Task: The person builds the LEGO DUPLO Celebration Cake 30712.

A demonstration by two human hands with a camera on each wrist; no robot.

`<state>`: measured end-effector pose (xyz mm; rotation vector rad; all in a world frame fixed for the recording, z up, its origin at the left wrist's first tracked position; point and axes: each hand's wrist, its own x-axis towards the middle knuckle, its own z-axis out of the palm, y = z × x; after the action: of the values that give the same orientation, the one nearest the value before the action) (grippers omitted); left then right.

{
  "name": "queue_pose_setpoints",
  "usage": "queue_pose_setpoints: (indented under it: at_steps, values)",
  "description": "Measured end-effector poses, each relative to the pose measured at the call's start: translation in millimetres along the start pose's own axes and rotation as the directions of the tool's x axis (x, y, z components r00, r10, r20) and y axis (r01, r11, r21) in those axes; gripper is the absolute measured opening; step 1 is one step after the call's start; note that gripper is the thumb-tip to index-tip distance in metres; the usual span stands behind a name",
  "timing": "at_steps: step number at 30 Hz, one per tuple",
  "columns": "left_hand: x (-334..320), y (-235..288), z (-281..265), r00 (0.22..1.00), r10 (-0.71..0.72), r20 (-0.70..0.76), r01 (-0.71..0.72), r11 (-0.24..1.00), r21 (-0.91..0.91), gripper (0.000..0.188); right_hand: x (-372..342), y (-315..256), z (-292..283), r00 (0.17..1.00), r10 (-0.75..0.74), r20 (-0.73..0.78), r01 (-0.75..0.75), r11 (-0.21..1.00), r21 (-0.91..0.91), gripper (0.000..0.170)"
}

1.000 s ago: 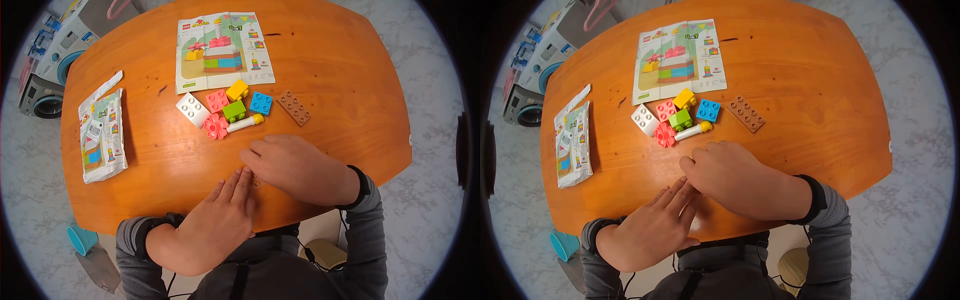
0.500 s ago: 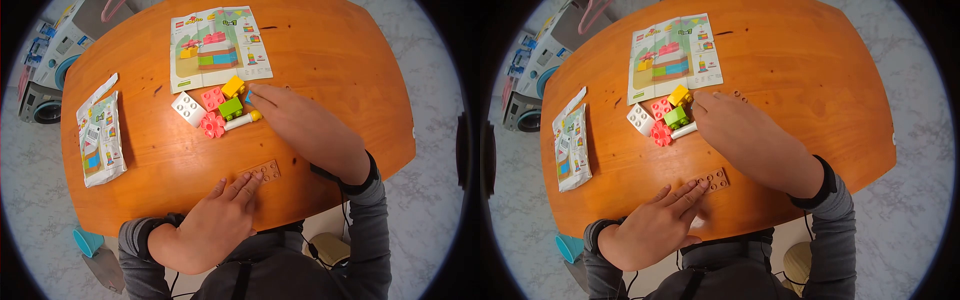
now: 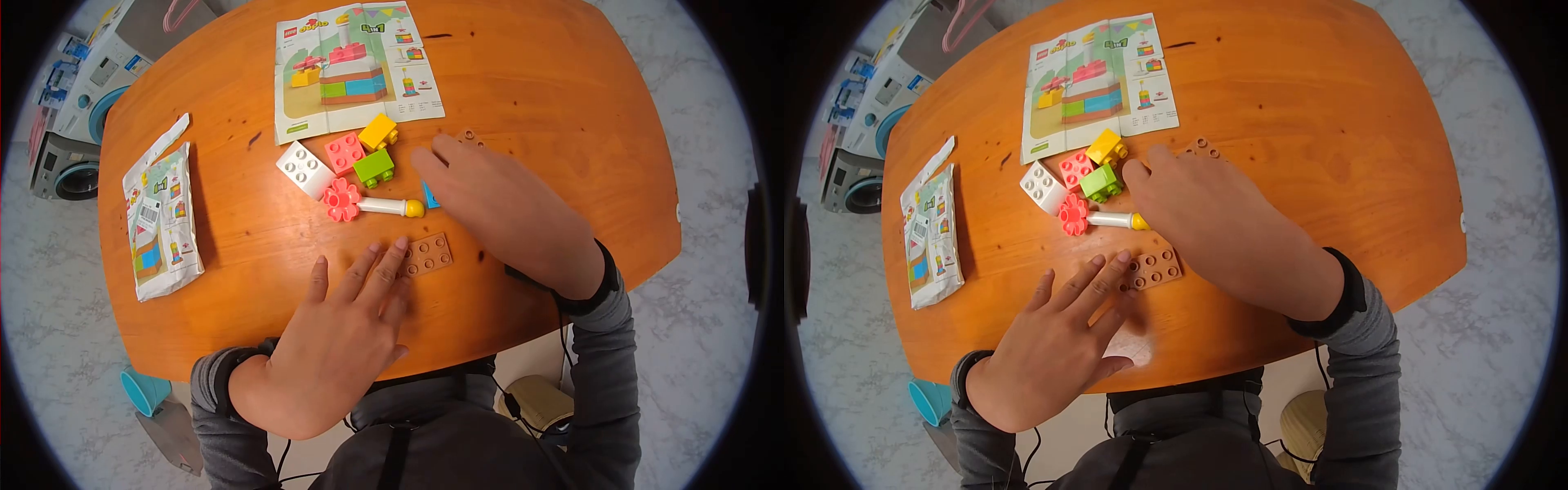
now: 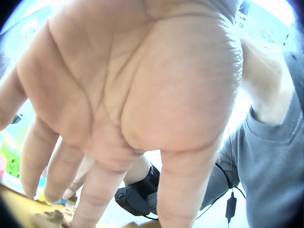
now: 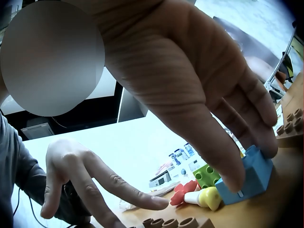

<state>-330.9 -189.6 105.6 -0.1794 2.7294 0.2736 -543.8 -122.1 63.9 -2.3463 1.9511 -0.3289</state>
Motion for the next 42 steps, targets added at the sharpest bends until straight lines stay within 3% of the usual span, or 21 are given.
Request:
queue_pose_setpoints:
  at_steps: [2,4,5,8,10,11,13,19,23,25,30,33,35,39,42]
  values:
    - [-2.8,0.9,0.8,0.999,-0.033,-0.005,0.033,0.999,0.017,0.060,2.2,-3.7,-6.8,0.999,-0.009,-0.031,0.010,1.000,0.020,0.031]
    - [-4.8,1.3,-2.5,0.999,-0.033,0.019,0.032,0.999,0.038,0.061,4.6,-13.1,-27.8,0.982,0.070,0.174,-0.050,0.992,-0.116,0.023]
    - [-5.7,1.6,-3.4,0.999,-0.031,0.042,0.029,0.998,0.063,0.063,3.3,-16.9,-30.8,0.982,0.066,0.176,-0.046,0.992,-0.114,0.023]
    - [-7.0,2.6,-1.1,0.998,-0.051,0.037,0.048,0.996,0.080,0.062,-3.3,-29.3,-31.9,0.977,-0.024,0.214,0.037,0.998,-0.059,0.021]
    - [-6.4,2.8,-0.7,0.997,-0.061,0.040,0.059,0.996,0.065,0.061,-6.1,-37.7,-26.1,0.951,-0.096,0.293,0.078,0.994,0.075,0.025]
    - [-5.8,2.6,-0.8,0.997,-0.071,0.041,0.069,0.996,0.052,0.061,-6.4,-40.2,-25.7,0.951,-0.097,0.293,0.079,0.994,0.074,0.025]
    - [-5.6,1.7,-1.9,0.997,-0.070,0.041,0.068,0.997,0.043,0.060,-5.9,-43.6,-25.1,0.933,-0.201,0.299,0.217,0.976,-0.023,0.023]
    - [-5.0,1.0,-0.6,0.998,-0.063,0.032,0.062,0.998,0.033,0.060,-2.7,-43.6,-17.6,0.961,-0.108,0.254,0.126,0.990,-0.057,0.021]
    - [-4.3,0.3,-2.3,0.998,-0.051,0.046,0.051,0.999,0.013,0.062,-1.6,-43.5,-16.3,0.960,-0.168,0.222,0.181,0.983,-0.040,0.020]
    - [-4.4,0.2,-2.2,0.998,-0.050,0.044,0.049,0.999,0.009,0.063,0.5,-45.4,-20.9,0.907,-0.125,0.403,0.141,0.990,-0.010,0.016]
    - [-5.7,-3.3,-4.7,0.998,-0.043,0.041,0.042,0.999,0.019,0.065,2.1,-42.7,-20.4,0.920,-0.177,0.348,0.192,0.981,-0.007,0.015]
    - [-10.0,-19.9,-19.1,0.995,-0.084,-0.050,0.081,0.995,-0.053,0.061,2.2,-43.1,-17.6,0.917,-0.181,0.354,0.198,0.980,-0.010,0.016]
    - [-8.1,-37.6,-33.9,0.931,-0.312,-0.191,0.286,0.946,-0.152,0.064,1.6,-43.1,-16.8,0.915,-0.154,0.373,0.164,0.986,0.004,0.016]
    - [7.1,-58.6,-23.2,0.882,-0.348,-0.317,0.292,0.933,-0.212,0.068,1.9,-39.2,-15.6,0.922,-0.156,0.354,0.147,0.988,0.051,0.018]
    - [23.0,-52.3,-15.9,0.890,-0.267,-0.369,0.273,0.961,-0.039,0.066,2.8,-38.9,-15.0,0.924,-0.136,0.356,0.120,0.990,0.068,0.018]
